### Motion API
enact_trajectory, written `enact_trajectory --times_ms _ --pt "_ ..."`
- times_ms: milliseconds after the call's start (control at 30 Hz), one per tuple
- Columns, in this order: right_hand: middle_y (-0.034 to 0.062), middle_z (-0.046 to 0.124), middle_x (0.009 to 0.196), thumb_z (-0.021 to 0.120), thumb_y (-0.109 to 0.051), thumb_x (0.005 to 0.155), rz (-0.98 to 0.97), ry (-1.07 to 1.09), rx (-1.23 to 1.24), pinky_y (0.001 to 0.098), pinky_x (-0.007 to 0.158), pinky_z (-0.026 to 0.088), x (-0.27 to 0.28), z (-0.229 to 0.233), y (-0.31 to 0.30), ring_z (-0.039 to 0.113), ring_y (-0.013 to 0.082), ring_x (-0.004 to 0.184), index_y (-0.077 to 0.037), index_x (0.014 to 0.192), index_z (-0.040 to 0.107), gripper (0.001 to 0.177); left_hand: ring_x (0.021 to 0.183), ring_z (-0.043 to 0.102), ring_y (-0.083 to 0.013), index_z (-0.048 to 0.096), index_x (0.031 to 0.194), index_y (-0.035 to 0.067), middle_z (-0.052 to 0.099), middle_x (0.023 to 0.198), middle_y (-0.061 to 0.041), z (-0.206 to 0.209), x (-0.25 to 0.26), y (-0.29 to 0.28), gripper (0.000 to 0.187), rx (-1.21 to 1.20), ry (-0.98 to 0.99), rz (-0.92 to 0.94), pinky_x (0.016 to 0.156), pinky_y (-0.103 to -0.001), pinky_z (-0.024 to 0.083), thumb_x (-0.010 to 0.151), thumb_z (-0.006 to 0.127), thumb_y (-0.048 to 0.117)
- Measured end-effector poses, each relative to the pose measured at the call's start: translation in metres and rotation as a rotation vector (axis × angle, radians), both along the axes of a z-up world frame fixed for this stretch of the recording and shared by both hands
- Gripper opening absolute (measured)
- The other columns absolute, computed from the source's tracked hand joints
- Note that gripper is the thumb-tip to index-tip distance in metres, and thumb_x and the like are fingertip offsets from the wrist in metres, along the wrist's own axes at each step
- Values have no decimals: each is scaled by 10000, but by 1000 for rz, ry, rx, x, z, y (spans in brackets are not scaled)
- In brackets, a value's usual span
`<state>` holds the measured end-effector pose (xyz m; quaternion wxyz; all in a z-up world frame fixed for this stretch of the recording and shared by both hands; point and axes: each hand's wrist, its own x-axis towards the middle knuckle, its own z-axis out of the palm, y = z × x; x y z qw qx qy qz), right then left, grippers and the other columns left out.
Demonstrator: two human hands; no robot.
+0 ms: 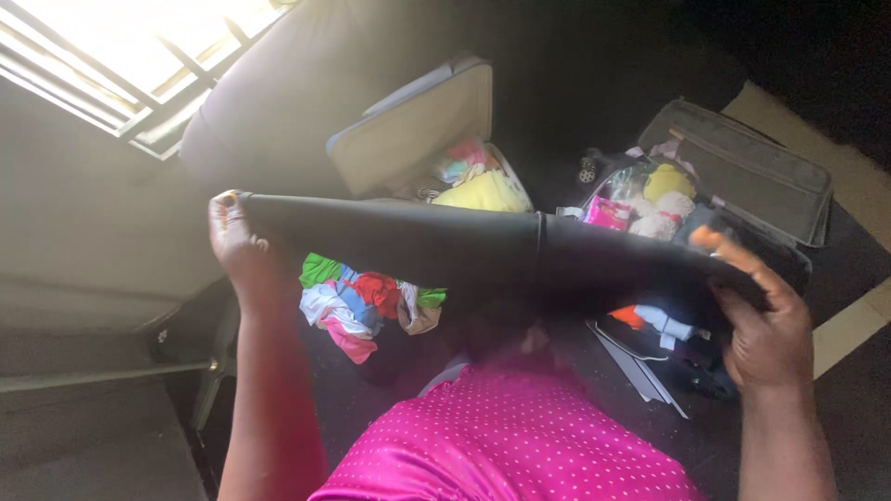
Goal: Sorting and packing various items of clothing and a stuffed animal into a suitcase.
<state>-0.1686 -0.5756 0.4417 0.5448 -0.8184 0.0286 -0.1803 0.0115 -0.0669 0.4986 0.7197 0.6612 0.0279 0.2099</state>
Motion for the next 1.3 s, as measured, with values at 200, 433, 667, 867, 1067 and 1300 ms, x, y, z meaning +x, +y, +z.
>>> enact_trajectory --times_ms 200,433,667,867,1067,1300 --pt "76 698 1055 707 -89 1026 -25 -17 906 378 990 549 -18 7 23 695 189 1039 -49 1162 690 143 774 527 -82 550 1040 96 554 903 18 35 -17 38 287 -51 -30 110 680 -245 476 1187 375 270" --pt "102 730 862 750 -167 907 264 253 669 345 732 543 -8 37 40 695 207 823 12 951 719 186 940 604 -82 560 1223 86 615 1061 14 -53 -16 116 195 -6 114 -223 851 -253 555 1066 588 197" --pt "56 764 987 716 -36 872 353 135 -42 289 831 564 87 128 132 719 127 895 -70 1050 739 183 1062 638 -95 567 1349 69 667 1231 -4 -194 -88 -32 362 -440 573 -973 934 -272 555 1005 619 170" --pt "129 735 1097 772 -114 1008 48 34 -412 315 903 529 97 60 133 692 152 1044 -41 1163 701 186 1072 653 -140 578 1398 31 682 1273 -53 -237 -112 -158 399 -754 827 -1293 956 -305 551 1028 621 172" --pt "113 543 1436 753 -209 963 82 181 -124 360 1122 445 47 13 127 560 234 1296 -60 1501 469 626 1002 655 -205 594 1391 -19 672 1221 -122 -225 -114 -152 354 -944 908 -1304 931 -343 545 1108 601 193" --pt "66 540 1453 789 -190 811 364 502 507 373 981 480 33 -55 122 528 187 1294 -99 1530 417 815 1038 659 -172 619 1272 -24 678 1146 -96 -161 -85 -139 211 -564 473 -1171 938 -395 556 1066 642 20"
